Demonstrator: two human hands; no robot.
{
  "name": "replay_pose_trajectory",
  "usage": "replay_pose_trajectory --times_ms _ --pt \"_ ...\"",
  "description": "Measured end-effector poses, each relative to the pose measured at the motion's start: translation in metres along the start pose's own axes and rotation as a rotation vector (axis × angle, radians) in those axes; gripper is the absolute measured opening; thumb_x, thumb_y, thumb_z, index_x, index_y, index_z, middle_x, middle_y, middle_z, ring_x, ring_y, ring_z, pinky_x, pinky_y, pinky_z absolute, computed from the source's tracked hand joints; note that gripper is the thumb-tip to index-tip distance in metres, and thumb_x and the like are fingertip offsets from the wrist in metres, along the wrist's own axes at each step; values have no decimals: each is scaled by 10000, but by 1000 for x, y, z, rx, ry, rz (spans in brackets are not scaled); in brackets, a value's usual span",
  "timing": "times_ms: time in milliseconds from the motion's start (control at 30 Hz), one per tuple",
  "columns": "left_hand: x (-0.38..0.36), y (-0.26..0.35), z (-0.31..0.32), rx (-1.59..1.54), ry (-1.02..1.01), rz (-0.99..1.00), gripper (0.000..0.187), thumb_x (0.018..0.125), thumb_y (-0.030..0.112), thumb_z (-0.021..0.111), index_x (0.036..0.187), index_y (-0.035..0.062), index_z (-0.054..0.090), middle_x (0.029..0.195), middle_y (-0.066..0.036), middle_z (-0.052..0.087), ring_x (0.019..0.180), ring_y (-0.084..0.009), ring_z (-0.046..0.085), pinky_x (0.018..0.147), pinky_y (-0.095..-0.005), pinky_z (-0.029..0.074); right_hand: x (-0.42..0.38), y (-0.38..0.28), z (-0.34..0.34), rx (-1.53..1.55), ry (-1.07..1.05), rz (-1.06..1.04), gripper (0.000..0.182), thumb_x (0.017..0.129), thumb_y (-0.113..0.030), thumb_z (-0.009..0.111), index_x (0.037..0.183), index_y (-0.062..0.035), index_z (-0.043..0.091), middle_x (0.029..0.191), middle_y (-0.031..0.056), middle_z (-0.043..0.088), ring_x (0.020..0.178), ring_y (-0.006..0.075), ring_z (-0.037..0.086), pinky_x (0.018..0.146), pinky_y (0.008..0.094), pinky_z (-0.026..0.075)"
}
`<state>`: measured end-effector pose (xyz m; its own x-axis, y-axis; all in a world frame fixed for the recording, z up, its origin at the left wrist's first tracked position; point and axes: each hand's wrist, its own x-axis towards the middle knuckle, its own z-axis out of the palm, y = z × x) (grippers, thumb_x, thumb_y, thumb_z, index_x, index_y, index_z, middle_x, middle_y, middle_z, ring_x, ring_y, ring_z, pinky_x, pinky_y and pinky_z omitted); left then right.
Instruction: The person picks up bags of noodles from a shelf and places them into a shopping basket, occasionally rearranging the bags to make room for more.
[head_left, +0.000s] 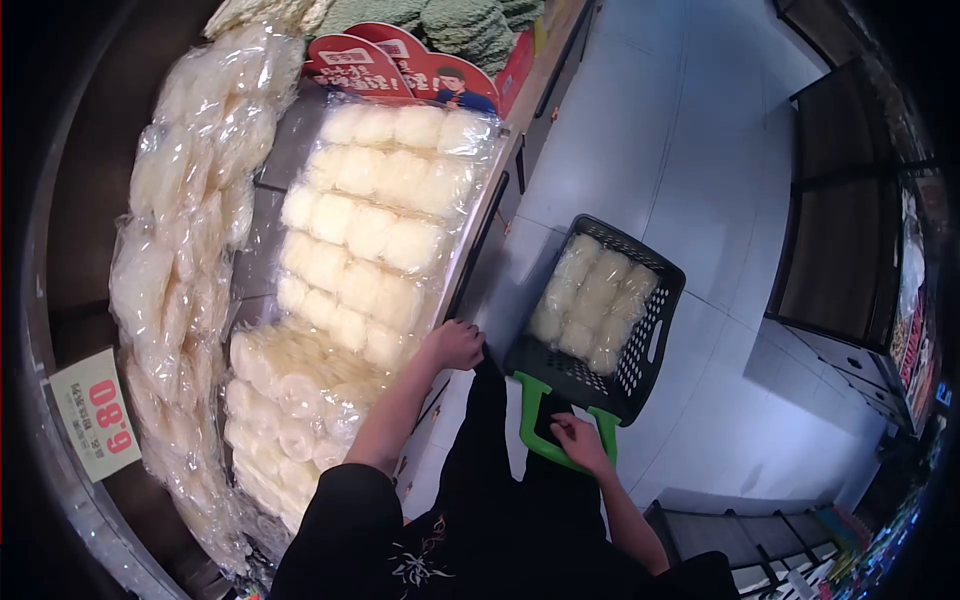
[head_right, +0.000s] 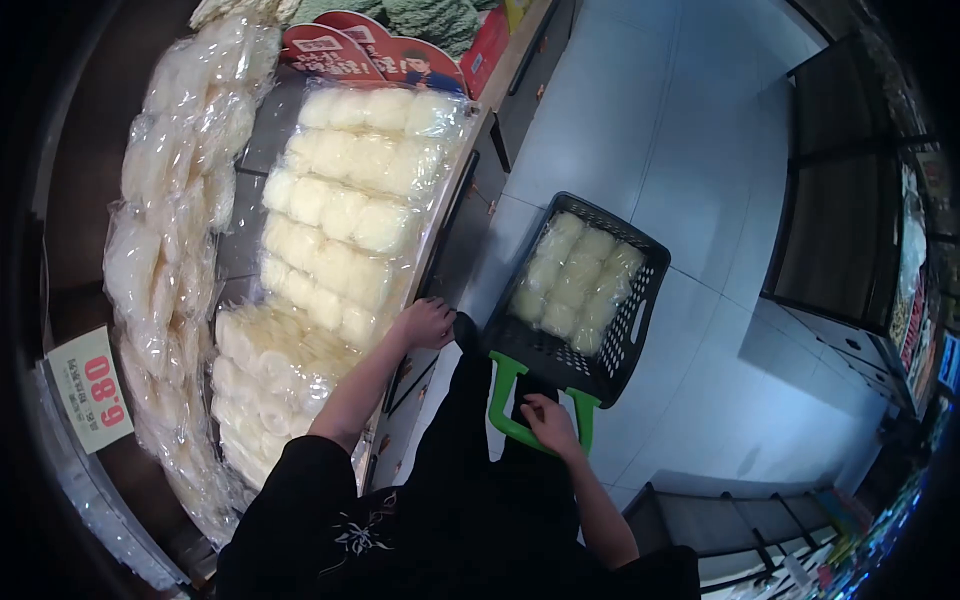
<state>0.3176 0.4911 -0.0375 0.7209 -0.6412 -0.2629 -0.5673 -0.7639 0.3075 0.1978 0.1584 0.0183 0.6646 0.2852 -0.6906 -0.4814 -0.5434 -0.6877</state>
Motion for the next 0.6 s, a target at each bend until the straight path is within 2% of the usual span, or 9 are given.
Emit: replay_pose_trajectory --times_ms 33,67,100,200,267,333,367,467,600 --pt "-3 -2 8 -3 80 19 243 730 275 603 754 34 631 731 -119 644 730 -300 651 646 -407 518 -6 -5 3 -19 -18 -24 267 883 -225 641 1069 -33 649 895 137 697 817 191 680 730 335 519" --pt "-5 -3 10 9 93 -17 243 730 275 603 754 34 631 731 -119 643 730 -300 651 646 -407 518 -10 -9 6 -126 113 -17 259 889 -253 627 1029 -37 660 819 138 686 745 221 674 678 346 510" --pt "-2 -4 10 2 45 -3 242 720 273 600 751 35 637 723 -123 648 735 -298 654 637 -414 517 -12 -15 9 -230 250 -20 264 895 -281 613 990 -41 671 743 139 675 672 250 667 627 358 502" --pt "-1 -5 1 -6 23 -15 243 704 268 593 743 34 648 721 -134 659 754 -297 660 630 -427 517 -26 -23 17 -315 335 -35 286 901 -319 588 910 -49 685 643 135 639 602 300 638 575 393 479" --pt "1 5 -8 -17 44 -29 245 697 265 589 739 33 653 727 -141 665 767 -297 664 631 -433 517 -28 -24 22 -415 337 -37 259 880 -292 598 880 -50 688 634 137 631 592 299 629 557 415 457" --pt "1 14 -20 -101 -105 -197 246 699 259 578 740 29 656 755 -162 672 796 -327 663 673 -445 522 -27 -27 21 -470 347 -35 236 855 -268 601 866 -50 691 626 146 622 585 302 623 552 423 450" --pt "0 18 -2 -233 3 -282 226 712 230 573 758 25 656 781 -186 668 823 -354 655 723 -462 520 -24 -24 21 -463 329 -57 237 844 -259 591 856 -44 689 628 159 617 582 310 618 558 425 451" --pt "-11 40 30 -260 -32 -335 199 718 192 577 814 37 658 820 -201 664 848 -360 648 759 -475 513 -31 -33 22 -451 320 -76 271 857 -278 571 856 -30 679 642 177 619 604 331 626 572 435 456" --pt "-43 87 8 -490 -1 -407 209 728 174 588 885 54 656 855 -186 671 873 -348 651 771 -469 512 -34 -29 23 -463 339 -120 311 882 -298 531 841 -20 662 677 201 623 653 375 633 600 460 466"
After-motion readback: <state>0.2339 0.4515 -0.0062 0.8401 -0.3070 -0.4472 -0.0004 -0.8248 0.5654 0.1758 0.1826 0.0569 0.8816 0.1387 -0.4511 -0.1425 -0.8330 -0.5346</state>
